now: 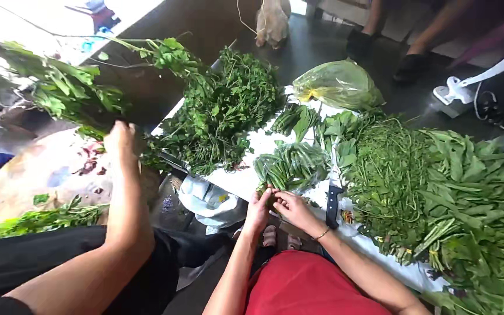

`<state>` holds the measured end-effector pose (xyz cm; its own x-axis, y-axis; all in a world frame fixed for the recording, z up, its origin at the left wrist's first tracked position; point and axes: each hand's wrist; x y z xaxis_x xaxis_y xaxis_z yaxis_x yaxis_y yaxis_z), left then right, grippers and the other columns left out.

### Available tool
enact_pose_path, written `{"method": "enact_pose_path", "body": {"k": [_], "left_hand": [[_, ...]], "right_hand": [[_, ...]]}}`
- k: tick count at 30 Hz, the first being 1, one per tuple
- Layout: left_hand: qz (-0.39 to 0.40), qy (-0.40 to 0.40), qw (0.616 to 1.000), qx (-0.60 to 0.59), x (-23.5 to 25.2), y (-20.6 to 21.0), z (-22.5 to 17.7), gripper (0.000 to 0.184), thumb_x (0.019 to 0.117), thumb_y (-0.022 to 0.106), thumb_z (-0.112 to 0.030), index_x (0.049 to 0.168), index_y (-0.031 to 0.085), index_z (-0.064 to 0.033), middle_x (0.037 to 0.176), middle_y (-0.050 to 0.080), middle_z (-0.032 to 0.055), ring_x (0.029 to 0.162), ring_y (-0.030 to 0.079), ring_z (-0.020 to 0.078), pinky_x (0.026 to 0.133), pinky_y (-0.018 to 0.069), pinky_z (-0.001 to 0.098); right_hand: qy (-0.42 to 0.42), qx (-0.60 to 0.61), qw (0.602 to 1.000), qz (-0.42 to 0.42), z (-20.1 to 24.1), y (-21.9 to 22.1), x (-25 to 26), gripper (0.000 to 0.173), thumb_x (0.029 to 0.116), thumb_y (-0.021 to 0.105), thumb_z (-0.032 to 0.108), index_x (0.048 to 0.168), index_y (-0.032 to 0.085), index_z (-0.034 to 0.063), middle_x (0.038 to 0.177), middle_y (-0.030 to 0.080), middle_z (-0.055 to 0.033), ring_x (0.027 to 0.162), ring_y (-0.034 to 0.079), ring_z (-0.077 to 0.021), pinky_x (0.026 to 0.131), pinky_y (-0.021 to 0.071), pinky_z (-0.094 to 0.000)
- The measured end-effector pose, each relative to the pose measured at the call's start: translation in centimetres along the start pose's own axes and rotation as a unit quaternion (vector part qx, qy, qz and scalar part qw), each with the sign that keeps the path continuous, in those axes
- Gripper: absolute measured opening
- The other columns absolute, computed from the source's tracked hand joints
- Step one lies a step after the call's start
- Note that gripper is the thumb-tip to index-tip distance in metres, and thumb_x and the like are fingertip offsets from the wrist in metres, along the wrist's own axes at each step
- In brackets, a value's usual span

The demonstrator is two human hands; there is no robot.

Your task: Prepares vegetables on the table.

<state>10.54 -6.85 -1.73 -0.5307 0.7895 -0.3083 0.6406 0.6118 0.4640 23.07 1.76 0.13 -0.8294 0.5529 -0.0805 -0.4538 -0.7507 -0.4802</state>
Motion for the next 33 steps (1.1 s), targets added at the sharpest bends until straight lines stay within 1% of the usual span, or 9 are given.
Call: {"method": "enact_pose_path", "body": {"k": [3,6,8,11,15,19,23,27,33], "left_hand": [[-0.039,0.010,0.999,-0.008,0.2,-0.5,0.0,0.024,0.1084,0.042,-0.008,0.128,0.047,0.0060,0.096,0.071,0.0131,0.088,0.071,0.0209,0.085,0.0598,0.0385],[-0.060,0.002,0.998,-0.001,-0.1,-0.9,-0.4,0.023,0.1092,0.040,-0.008,0.126,0.047,0.0058,0.095,0.071,0.0136,0.089,0.072,0.0222,0.087,0.0604,0.0384],[-0.047,0.003,0.999,0.005,-0.2,-1.1,-0.6,0.024,0.1092,0.040,-0.008,0.127,0.047,0.0060,0.097,0.071,0.0138,0.091,0.072,0.0225,0.088,0.0597,0.0386],[-0.010,0.009,1.000,0.005,-0.2,-0.8,-1.2,0.025,0.1081,0.040,-0.007,0.129,0.046,0.0060,0.100,0.071,0.0135,0.095,0.071,0.0225,0.092,0.0587,0.0398],[0.051,0.022,0.998,-0.005,0.1,-0.1,-1.9,0.023,0.1066,0.039,-0.005,0.125,0.048,0.0053,0.104,0.071,0.0144,0.100,0.071,0.0250,0.097,0.0571,0.0429],[0.069,0.034,0.997,0.000,0.3,0.2,-3.0,0.026,0.1060,0.039,-0.008,0.126,0.049,0.0056,0.113,0.070,0.0168,0.106,0.070,0.0269,0.096,0.0570,0.0437],[0.079,0.038,0.996,-0.003,0.5,0.7,-3.5,0.027,0.1052,0.040,-0.010,0.126,0.049,0.0048,0.115,0.069,0.0152,0.106,0.069,0.0250,0.095,0.0571,0.0428],[0.110,0.016,0.994,0.013,0.7,1.9,-3.3,0.034,0.1043,0.044,-0.011,0.134,0.045,0.0054,0.117,0.069,0.0154,0.105,0.069,0.0220,0.094,0.0577,0.0411],[0.133,0.024,0.990,0.030,1.0,3.3,-2.5,0.033,0.1033,0.047,-0.008,0.133,0.046,0.0058,0.116,0.069,0.0160,0.104,0.069,0.0225,0.094,0.0576,0.0411]], "right_hand": [[0.031,-0.039,0.999,-0.001,-1.2,-2.1,2.3,0.031,0.1046,0.053,0.020,0.117,0.073,-0.0016,0.116,0.072,-0.0188,0.108,0.069,-0.0265,0.101,0.0529,-0.0400],[0.134,-0.109,0.985,0.019,-3.4,-4.9,6.4,0.036,0.1076,0.048,0.017,0.135,0.064,-0.0002,0.130,0.066,-0.0220,0.123,0.063,-0.0350,0.110,0.0458,-0.0502],[0.147,-0.130,0.980,-0.038,-5.2,-5.7,8.5,0.040,0.1059,0.053,0.015,0.142,0.057,-0.0018,0.130,0.064,-0.0250,0.121,0.063,-0.0401,0.107,0.0473,-0.0550],[0.119,-0.183,0.974,-0.056,-5.9,-5.5,10.4,0.043,0.0974,0.070,0.021,0.131,0.062,-0.0042,0.128,0.064,-0.0267,0.116,0.064,-0.0432,0.101,0.0501,-0.0599],[0.138,-0.222,0.964,-0.037,-6.2,-4.9,11.4,0.041,0.0957,0.072,0.022,0.128,0.065,-0.0025,0.131,0.063,-0.0260,0.120,0.061,-0.0450,0.101,0.0484,-0.0644],[0.134,-0.119,0.981,-0.072,-2.6,-6.7,7.4,0.037,0.0976,0.066,0.021,0.125,0.067,-0.0036,0.119,0.068,-0.0224,0.110,0.067,-0.0341,0.100,0.0519,-0.0510],[0.022,0.132,0.988,-0.081,1.1,-5.6,0.4,0.039,0.0929,0.066,0.011,0.128,0.064,-0.0053,0.105,0.072,-0.0123,0.090,0.070,-0.0118,0.082,0.0590,-0.0270],[0.023,0.231,0.970,-0.079,2.2,-3.9,-1.3,0.036,0.0962,0.061,0.004,0.130,0.060,-0.0065,0.109,0.072,-0.0123,0.093,0.071,-0.0104,0.085,0.0593,-0.0267],[0.006,0.138,0.982,-0.129,0.8,-3.4,-1.4,0.037,0.0970,0.059,0.008,0.131,0.065,-0.0041,0.121,0.070,-0.0184,0.100,0.070,-0.0155,0.091,0.0571,-0.0288]]}}
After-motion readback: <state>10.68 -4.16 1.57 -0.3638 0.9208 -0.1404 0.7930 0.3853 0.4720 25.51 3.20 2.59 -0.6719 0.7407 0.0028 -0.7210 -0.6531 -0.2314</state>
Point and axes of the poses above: each hand's wrist, its own x-axis towards the middle knuckle, its own y-axis out of the palm, z = x × y
